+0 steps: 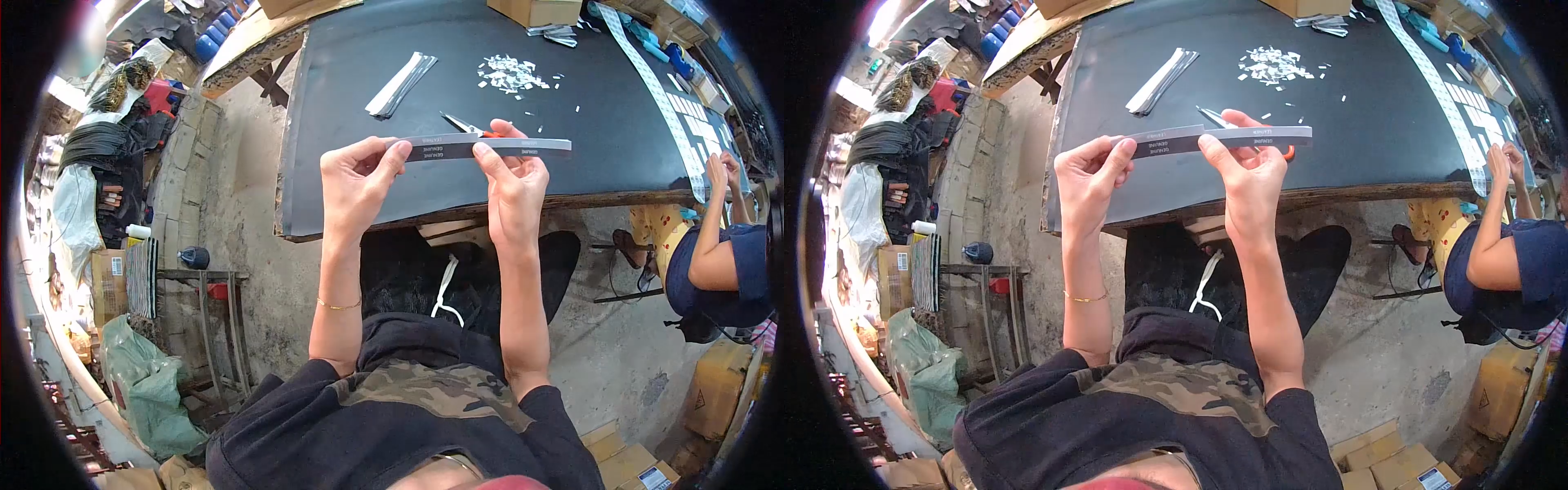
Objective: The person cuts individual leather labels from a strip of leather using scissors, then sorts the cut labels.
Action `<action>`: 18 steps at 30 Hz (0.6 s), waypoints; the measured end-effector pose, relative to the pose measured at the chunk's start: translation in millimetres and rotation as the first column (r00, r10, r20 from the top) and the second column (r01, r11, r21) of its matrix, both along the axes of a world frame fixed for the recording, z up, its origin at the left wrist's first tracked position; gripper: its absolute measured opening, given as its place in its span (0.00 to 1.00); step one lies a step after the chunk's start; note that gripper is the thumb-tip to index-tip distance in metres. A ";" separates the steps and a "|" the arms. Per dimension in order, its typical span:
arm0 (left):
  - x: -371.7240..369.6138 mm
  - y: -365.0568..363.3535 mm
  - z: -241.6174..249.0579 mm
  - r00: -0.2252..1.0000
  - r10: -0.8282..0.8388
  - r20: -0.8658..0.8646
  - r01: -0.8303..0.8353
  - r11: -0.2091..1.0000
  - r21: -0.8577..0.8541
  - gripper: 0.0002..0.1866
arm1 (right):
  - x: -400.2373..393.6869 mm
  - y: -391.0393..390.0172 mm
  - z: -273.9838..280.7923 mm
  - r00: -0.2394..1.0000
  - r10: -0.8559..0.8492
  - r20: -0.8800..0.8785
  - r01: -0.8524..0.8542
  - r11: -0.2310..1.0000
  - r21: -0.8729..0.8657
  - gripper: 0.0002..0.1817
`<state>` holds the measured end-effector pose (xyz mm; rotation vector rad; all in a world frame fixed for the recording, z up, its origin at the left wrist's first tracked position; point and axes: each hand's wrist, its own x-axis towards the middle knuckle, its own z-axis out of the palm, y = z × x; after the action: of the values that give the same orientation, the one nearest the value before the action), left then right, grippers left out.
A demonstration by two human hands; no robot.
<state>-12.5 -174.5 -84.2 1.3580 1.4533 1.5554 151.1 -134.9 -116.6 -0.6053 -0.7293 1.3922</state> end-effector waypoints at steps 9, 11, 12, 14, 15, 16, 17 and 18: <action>2.6 -2.1 2.8 1.000 0.013 0.010 -0.013 1.000 0.010 0.07 | 2.5 -0.6 1.1 0.984 0.042 0.174 -0.052 0.997 0.049 0.10; 1.5 -2.9 2.3 1.000 0.018 0.007 -0.018 1.000 0.005 0.07 | 0.7 -0.5 1.6 0.977 0.024 0.210 -0.042 0.996 0.080 0.09; 0.5 -3.4 1.0 1.000 0.015 0.008 -0.015 1.000 -0.001 0.08 | -0.7 -1.2 3.8 0.979 0.016 0.203 -0.032 0.997 0.075 0.09; -0.8 -4.0 -0.3 1.000 0.014 0.011 -0.014 1.000 -0.008 0.08 | -1.9 -1.6 4.4 0.980 0.009 0.197 -0.024 0.997 0.069 0.09; -1.3 -4.2 -0.5 1.000 0.008 0.015 -0.008 1.000 -0.015 0.08 | -1.6 -1.3 3.5 0.978 0.018 0.207 -0.032 0.997 0.064 0.09; -1.7 -4.5 -0.7 1.000 0.001 0.019 -0.001 1.000 -0.023 0.08 | -1.3 -1.0 2.6 0.976 0.027 0.217 -0.040 0.997 0.058 0.08; -1.6 -4.8 -0.5 1.000 0.002 0.020 -0.002 1.000 -0.023 0.08 | -1.2 -0.6 1.6 0.976 0.028 0.218 -0.041 0.997 0.058 0.08; -0.9 -4.9 0.0 1.000 0.002 0.016 -0.002 1.000 -0.022 0.08 | -1.1 -0.1 0.5 0.975 0.027 0.221 -0.040 0.998 0.055 0.08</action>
<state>-13.4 -179.4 -84.2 1.3295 1.4583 1.5434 149.9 -135.0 -116.2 -0.7109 -0.9585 1.3422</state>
